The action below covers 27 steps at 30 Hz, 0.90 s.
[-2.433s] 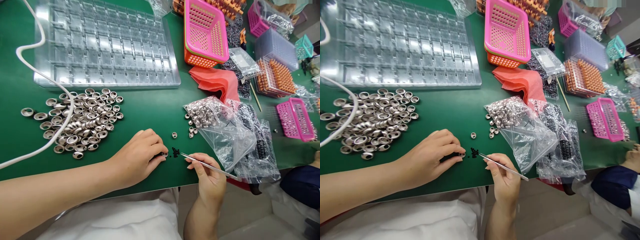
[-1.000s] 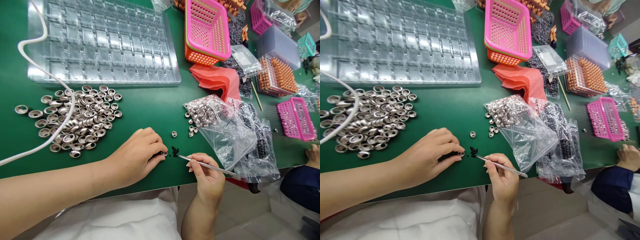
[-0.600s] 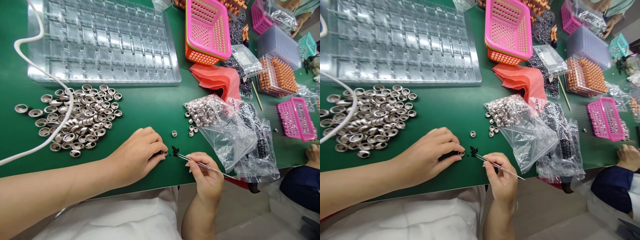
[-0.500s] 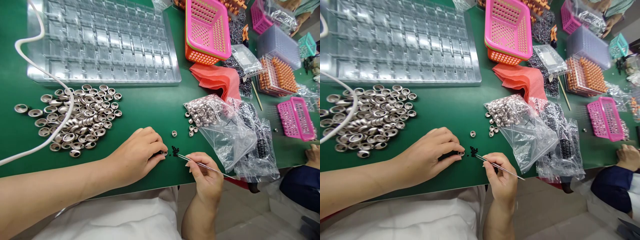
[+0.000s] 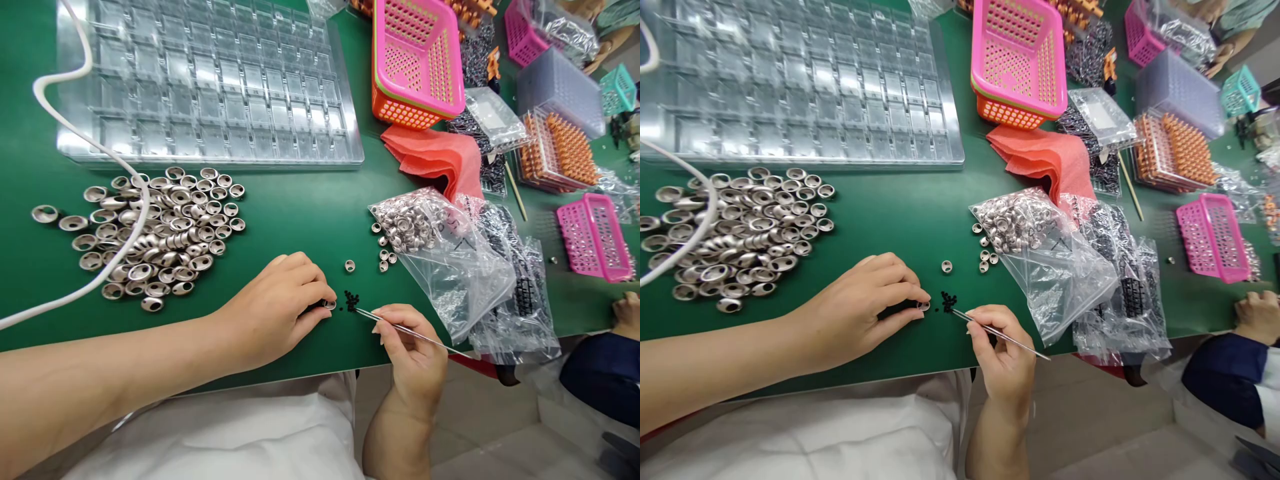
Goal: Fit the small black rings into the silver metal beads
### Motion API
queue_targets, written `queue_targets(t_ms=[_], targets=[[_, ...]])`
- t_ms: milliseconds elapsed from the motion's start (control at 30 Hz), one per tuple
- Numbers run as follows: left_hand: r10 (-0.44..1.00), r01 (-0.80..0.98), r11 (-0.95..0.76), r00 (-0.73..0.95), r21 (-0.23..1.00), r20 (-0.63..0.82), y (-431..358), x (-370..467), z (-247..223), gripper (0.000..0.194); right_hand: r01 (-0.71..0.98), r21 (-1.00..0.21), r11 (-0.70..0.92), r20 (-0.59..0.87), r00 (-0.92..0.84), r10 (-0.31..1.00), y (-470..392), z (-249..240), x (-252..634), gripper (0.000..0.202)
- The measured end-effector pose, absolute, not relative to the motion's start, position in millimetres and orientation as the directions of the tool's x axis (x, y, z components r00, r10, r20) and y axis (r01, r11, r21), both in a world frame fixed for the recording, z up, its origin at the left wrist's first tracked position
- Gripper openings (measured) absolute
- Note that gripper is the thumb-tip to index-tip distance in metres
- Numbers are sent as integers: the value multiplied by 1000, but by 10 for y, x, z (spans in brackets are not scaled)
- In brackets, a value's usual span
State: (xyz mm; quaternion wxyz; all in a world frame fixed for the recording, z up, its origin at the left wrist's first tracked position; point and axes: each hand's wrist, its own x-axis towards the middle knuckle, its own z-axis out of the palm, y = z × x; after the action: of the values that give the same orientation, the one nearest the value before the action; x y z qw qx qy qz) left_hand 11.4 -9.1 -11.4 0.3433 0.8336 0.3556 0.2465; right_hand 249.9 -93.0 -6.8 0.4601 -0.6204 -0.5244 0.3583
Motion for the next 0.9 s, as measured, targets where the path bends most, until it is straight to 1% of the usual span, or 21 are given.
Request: queue_targets(t_ms=[300, 467, 533, 633, 733, 900], targets=[[763, 411, -506, 624, 758, 171, -94, 104, -131, 8, 328, -945, -5, 59, 185, 981, -921, -74, 2497, 17], [758, 429, -498, 638, 753, 138, -80, 115, -90, 7, 330, -944, -1, 72, 207, 976, -921, -88, 2498, 17], [756, 439, -495, 643, 750, 122, -70, 119, -71, 7, 329, -944, 21, 103, 234, 967, -925, -89, 2476, 18], [764, 443, -485, 634, 754, 118, -62, 121, -54, 7, 336, -936, 106, 199, 255, 946, -930, -83, 2403, 22], [764, 445, -477, 636, 758, 108, -66, 119, -53, 7, 356, -913, 199, 284, 205, 937, -921, -70, 2300, 27], [771, 421, -493, 617, 762, 158, -94, 130, -110, 8, 446, -851, 277, 313, 7, 950, -864, -55, 2195, 34]])
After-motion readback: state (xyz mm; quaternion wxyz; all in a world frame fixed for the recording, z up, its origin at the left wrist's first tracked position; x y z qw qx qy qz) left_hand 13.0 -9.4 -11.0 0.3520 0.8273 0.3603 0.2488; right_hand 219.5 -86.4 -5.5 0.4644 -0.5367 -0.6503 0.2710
